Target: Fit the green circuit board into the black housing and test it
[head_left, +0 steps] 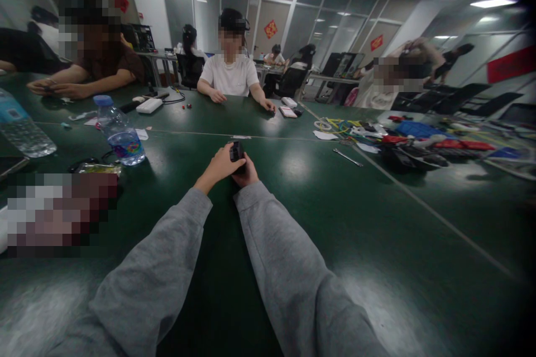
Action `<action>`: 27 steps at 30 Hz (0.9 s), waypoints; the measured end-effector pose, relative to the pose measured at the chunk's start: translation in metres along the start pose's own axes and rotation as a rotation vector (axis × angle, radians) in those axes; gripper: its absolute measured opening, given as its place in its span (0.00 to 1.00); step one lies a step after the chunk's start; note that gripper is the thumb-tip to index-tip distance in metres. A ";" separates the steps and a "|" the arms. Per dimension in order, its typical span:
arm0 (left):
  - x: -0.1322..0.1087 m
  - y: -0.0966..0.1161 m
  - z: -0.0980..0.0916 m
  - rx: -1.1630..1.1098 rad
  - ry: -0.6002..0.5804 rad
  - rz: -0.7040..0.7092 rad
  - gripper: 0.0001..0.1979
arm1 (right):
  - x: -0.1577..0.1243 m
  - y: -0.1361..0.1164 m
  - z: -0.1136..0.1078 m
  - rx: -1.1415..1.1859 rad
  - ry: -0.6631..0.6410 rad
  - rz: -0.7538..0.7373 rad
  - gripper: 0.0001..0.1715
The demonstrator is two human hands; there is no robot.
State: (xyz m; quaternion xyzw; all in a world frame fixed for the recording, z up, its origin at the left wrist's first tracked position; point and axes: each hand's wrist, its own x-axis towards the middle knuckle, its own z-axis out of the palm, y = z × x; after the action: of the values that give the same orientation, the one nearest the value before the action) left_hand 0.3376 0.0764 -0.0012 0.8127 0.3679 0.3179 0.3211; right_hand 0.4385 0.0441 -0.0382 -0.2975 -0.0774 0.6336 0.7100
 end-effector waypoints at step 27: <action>0.014 0.006 -0.060 -0.695 0.215 -0.331 0.24 | 0.006 -0.002 0.001 0.071 -0.037 -0.023 0.20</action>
State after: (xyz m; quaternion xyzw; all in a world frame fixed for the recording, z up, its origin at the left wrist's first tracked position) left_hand 0.3028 0.1014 0.0429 0.5478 0.3959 0.4506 0.5833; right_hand 0.4409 0.0502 -0.0383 -0.2593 -0.0714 0.6333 0.7257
